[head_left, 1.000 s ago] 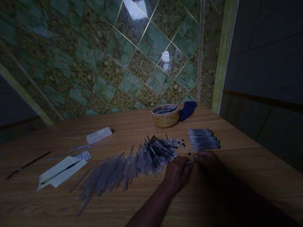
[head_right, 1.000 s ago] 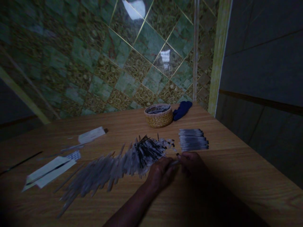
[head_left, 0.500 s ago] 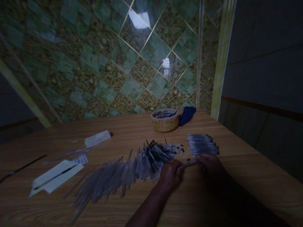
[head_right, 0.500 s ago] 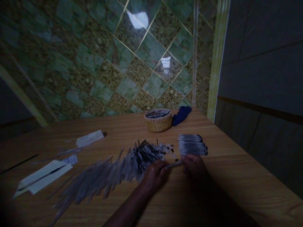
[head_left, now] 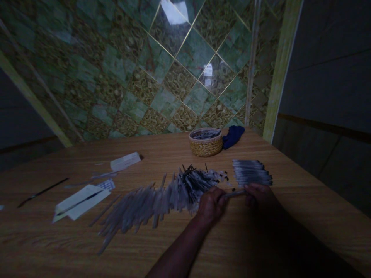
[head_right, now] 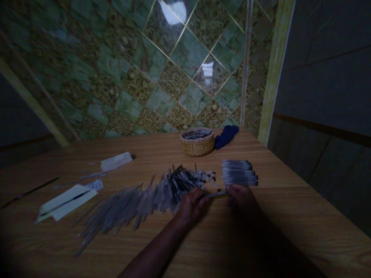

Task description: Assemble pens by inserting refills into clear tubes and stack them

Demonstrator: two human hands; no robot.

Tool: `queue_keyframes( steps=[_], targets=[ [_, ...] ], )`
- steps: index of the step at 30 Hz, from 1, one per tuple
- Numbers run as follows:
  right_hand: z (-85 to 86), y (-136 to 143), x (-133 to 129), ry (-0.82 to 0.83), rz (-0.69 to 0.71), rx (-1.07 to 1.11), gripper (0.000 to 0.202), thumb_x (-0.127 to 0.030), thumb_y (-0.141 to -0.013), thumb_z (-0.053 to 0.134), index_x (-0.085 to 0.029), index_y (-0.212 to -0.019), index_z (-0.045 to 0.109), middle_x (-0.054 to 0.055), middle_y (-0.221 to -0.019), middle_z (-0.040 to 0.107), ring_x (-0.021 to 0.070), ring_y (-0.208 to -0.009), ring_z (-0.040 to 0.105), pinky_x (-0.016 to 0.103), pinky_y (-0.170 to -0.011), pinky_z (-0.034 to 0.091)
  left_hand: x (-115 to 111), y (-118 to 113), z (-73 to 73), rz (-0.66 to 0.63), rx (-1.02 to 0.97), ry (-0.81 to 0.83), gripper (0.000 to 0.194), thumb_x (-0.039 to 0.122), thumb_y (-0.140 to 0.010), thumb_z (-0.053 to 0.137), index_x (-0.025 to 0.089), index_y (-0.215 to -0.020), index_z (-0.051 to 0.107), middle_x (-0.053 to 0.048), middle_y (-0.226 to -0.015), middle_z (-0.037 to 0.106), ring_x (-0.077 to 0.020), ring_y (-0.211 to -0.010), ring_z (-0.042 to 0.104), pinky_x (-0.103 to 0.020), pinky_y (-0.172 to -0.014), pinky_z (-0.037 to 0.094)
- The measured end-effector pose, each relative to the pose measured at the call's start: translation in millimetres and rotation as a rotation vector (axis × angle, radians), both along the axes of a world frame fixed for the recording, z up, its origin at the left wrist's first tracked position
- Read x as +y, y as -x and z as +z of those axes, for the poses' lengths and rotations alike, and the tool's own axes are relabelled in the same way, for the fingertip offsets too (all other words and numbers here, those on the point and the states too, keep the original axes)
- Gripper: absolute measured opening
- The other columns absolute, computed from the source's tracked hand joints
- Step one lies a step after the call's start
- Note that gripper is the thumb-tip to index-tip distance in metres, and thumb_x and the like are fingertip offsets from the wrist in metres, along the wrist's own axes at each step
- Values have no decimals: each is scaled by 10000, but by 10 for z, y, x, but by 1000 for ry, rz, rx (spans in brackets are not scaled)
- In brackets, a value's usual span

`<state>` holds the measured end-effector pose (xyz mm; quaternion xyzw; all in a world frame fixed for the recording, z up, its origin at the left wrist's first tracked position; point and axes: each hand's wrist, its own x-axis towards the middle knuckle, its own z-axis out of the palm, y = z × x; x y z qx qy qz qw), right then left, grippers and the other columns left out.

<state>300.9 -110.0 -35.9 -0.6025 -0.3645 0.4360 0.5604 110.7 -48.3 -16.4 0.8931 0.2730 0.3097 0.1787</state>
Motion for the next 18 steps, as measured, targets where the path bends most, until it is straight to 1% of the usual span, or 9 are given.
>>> queue_keyframes(
  steps=[4,6,10,13,18],
  targets=[
    [-17,-21,-5,3,-6,-13,387,-576,-692,560,-207,-608,476,-34,-408,542,101,-323,436,216,-348,292,-3,-9,-16,3,-25,7,119,158,-801,521,158,-805,640,-36,-742,581,-148,-714,550,-226,-642,422],
    [-18,-26,-15,10,-9,-27,384,-571,-697,561,-205,-615,480,-36,-411,547,97,-322,436,212,-350,301,0,-16,-32,8,-32,14,114,165,-801,525,157,-802,639,-36,-735,577,-149,-707,548,-228,-634,423],
    [18,-25,-42,28,-2,-60,378,-562,-717,544,-206,-605,485,-33,-419,559,97,-327,440,211,-350,307,6,-29,-41,-13,-28,13,115,160,-803,524,154,-812,639,-40,-741,579,-153,-726,550,-234,-642,426],
    [49,-19,-57,11,8,-82,380,-558,-721,541,-205,-592,493,-26,-425,567,98,-335,451,213,-356,316,2,-31,-34,-7,-6,8,114,158,-801,523,161,-809,636,-35,-740,579,-151,-725,546,-237,-652,428],
    [58,-20,-78,70,-26,-86,386,-571,-711,556,-205,-599,510,-24,-420,561,102,-322,439,220,-333,302,-11,-36,-52,6,27,-6,107,182,-806,530,158,-786,633,-37,-735,581,-152,-720,546,-236,-641,428]
  ],
)
